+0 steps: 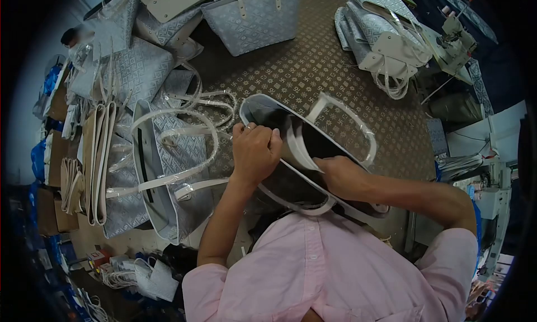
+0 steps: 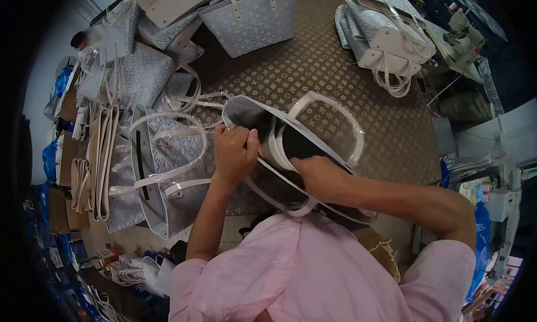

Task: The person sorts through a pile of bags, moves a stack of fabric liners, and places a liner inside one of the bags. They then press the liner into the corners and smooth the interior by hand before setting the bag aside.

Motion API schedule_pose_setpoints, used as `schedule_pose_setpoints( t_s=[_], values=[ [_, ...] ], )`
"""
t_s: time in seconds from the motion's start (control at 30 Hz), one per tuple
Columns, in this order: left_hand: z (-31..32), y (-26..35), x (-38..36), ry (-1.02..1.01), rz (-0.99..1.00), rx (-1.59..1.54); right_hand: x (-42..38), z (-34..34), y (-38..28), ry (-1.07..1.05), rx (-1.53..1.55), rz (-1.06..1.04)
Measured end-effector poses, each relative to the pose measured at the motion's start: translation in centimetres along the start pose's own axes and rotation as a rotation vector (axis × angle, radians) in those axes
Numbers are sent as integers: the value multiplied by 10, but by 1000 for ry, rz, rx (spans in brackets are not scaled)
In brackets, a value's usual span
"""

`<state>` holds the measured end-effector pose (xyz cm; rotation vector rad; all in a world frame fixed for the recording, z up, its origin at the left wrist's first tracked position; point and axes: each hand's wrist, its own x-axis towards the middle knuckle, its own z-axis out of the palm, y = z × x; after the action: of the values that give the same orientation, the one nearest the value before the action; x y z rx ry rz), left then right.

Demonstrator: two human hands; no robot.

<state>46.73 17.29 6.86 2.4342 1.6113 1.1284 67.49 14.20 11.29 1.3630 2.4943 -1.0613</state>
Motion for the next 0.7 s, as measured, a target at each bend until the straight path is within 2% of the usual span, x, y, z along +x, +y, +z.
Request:
schedule_pose_setpoints(
  t_s=[0.07,0.1,0.13,0.2,0.23,0.33,0.37,0.43,0.5,0.57,0.6,0.67,0.7],
  values=[
    [8,0,-2,103,-24,-26,-17,-6,0,312,242,-172],
    [10,3,2,106,-27,-18,-13,-11,1,107,97,47],
    [12,9,7,95,-20,-37,-16,-5,3,117,106,51],
    [16,18,16,106,10,-66,-21,8,16,-59,75,16],
    [17,19,14,83,6,-62,-23,11,27,-123,-60,-65],
    [21,14,9,40,-8,-90,-49,-1,56,-136,-215,-110],
    [23,16,13,38,2,-83,-45,8,75,-219,-272,-12],
    [22,28,15,-30,6,-57,-52,9,65,-306,-405,-43],
    [18,34,15,-56,24,-47,-53,5,75,-328,-358,-95],
    [11,39,12,-104,48,-30,-55,-18,76,-95,-53,143],
    [8,43,9,-106,62,-73,-54,-19,88,98,96,-11],
    [5,53,-1,-127,67,-118,-54,-21,102,95,88,29],
    [5,57,-6,-106,50,-106,-54,-22,97,97,79,115]
  ],
)
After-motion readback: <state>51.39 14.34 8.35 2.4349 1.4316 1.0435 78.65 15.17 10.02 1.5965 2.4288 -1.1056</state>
